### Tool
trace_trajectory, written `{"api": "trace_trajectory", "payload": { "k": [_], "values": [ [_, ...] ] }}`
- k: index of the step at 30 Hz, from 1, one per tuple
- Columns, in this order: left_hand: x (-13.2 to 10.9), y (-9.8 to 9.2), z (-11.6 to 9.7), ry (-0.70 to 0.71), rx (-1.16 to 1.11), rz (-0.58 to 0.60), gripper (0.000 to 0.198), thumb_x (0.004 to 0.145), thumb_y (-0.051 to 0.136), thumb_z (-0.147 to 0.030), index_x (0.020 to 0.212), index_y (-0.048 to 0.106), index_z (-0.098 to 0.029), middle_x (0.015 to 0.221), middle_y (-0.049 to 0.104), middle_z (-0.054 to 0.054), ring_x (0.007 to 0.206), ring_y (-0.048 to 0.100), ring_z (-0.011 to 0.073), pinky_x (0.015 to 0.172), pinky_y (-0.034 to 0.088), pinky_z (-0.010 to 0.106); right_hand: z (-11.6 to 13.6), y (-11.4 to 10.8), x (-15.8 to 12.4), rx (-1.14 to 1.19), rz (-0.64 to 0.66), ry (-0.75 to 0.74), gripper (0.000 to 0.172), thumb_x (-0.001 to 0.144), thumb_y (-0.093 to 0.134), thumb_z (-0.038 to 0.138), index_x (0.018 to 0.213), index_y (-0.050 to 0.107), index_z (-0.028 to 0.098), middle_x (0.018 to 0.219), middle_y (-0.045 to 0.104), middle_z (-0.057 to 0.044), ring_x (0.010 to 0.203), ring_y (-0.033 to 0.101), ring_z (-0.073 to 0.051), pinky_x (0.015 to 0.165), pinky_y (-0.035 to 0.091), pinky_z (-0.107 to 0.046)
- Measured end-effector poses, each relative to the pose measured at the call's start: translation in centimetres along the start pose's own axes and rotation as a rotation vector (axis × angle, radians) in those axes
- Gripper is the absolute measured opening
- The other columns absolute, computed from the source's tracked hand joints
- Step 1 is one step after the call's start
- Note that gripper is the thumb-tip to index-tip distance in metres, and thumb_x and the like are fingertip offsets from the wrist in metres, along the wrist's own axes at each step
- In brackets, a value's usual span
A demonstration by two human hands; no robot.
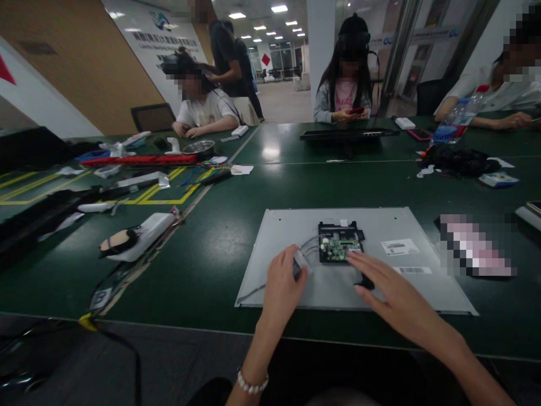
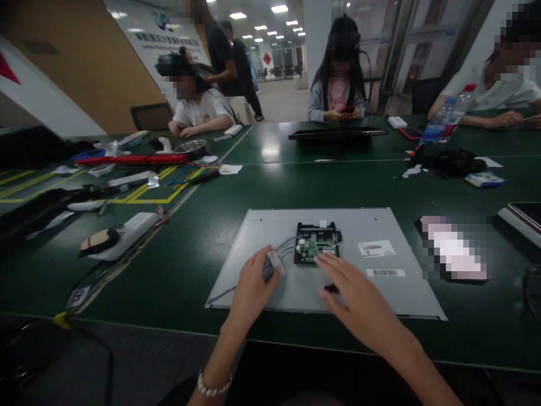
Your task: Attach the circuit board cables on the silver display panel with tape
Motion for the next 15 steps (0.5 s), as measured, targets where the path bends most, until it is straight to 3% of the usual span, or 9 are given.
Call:
{"api": "trace_trajectory", "payload": {
  "k": [4,8,11,15],
  "values": [
    [-0.2,-0.9,-0.5,0.033,-0.033,-0.083,0.042,0.088,0.054,-0.016,0.13,0.047,-0.018,0.132,0.055,0.013,0.123,0.052,0.0264,0.106,0.042,0.047,-9.4,-4.4,-3.3,-0.069,-0.253,0.342,0.053,0.096,0.039,0.047,0.143,0.043,0.022,0.152,0.041,-0.01,0.14,0.037,-0.028,0.113,0.034,-0.052],
    [-0.4,-2.1,-1.3,0.087,-0.002,-0.183,0.041,0.09,0.052,-0.016,0.131,0.046,-0.019,0.135,0.052,0.013,0.128,0.047,0.0254,0.108,0.04,0.047,-16.6,-4.9,-6.5,-0.162,-0.285,0.489,0.066,0.092,0.037,0.055,0.137,0.047,0.008,0.146,0.043,-0.022,0.14,0.034,-0.037,0.114,0.029,-0.057],
    [-0.9,-2.5,-2.7,0.137,0.042,-0.233,0.039,0.091,0.051,-0.014,0.129,0.047,-0.019,0.136,0.051,0.013,0.133,0.042,0.0256,0.11,0.037,0.049,-18.2,-3.9,-7.5,-0.131,-0.272,0.476,0.066,0.092,0.038,0.056,0.139,0.044,0.01,0.143,0.048,-0.021,0.135,0.042,-0.035,0.112,0.033,-0.055],
    [-1.8,-1.4,-6.0,0.2,0.068,-0.177,0.037,0.091,0.048,-0.011,0.127,0.049,-0.018,0.137,0.052,0.013,0.138,0.037,0.026,0.113,0.031,0.053,-16.9,-2.3,-7.4,-0.15,-0.24,0.376,0.063,0.093,0.038,0.054,0.141,0.042,0.013,0.147,0.043,-0.018,0.138,0.038,-0.033,0.113,0.033,-0.052]
  ]
}}
Point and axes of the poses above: each hand's wrist, its own x-axis towards the middle knuckle, its own y-axis out of the palm, z = x × y, the point moved 8 cm from there along x, towards the middle knuckle
